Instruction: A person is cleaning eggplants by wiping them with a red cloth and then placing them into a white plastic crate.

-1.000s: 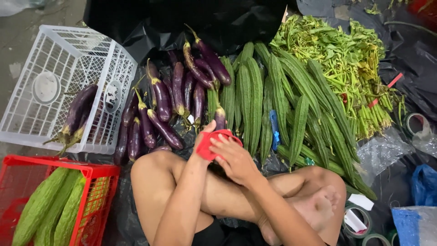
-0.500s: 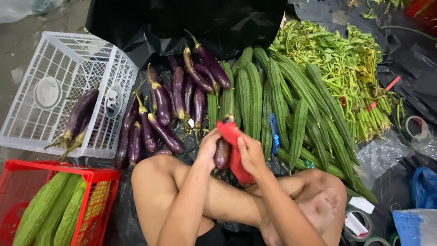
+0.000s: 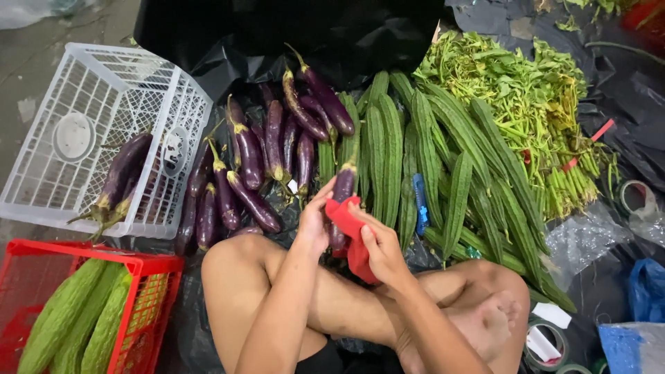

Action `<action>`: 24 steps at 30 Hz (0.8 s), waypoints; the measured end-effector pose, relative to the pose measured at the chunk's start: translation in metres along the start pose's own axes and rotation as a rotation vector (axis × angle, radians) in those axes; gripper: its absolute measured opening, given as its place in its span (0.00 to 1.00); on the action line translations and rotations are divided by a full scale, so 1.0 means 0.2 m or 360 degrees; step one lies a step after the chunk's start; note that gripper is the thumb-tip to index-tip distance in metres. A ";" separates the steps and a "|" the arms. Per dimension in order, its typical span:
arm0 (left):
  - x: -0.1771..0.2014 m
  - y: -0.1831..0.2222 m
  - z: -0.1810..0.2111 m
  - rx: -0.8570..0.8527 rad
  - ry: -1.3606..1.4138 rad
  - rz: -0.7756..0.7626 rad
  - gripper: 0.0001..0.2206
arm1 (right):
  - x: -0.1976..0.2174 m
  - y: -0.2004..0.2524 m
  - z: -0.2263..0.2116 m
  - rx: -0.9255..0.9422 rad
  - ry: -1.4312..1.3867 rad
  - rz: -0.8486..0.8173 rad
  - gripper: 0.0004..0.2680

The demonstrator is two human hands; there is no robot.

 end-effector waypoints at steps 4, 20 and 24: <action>0.08 -0.05 -0.10 0.0055 -0.0312 -0.0040 0.20 | 0.09 -0.04 0.01 -0.0090 0.0020 0.0167 0.18; 0.67 -0.43 -0.20 0.0000 0.0007 0.0138 0.12 | -0.19 0.03 -0.12 0.0222 0.0599 -0.0247 0.16; 0.20 -0.06 -0.03 -0.0029 -0.0340 0.0280 0.13 | -0.10 -0.01 -0.07 0.0144 0.0607 -0.0151 0.16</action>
Point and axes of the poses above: each hand's wrist, its own y-axis away from the middle knuckle, its own x-axis out of the back of the hand, z = x × y, the point moved 10 cm from there along -y, towards the middle knuckle, and after that the axes turned 5 degrees about -z, right-handed, at the moved point
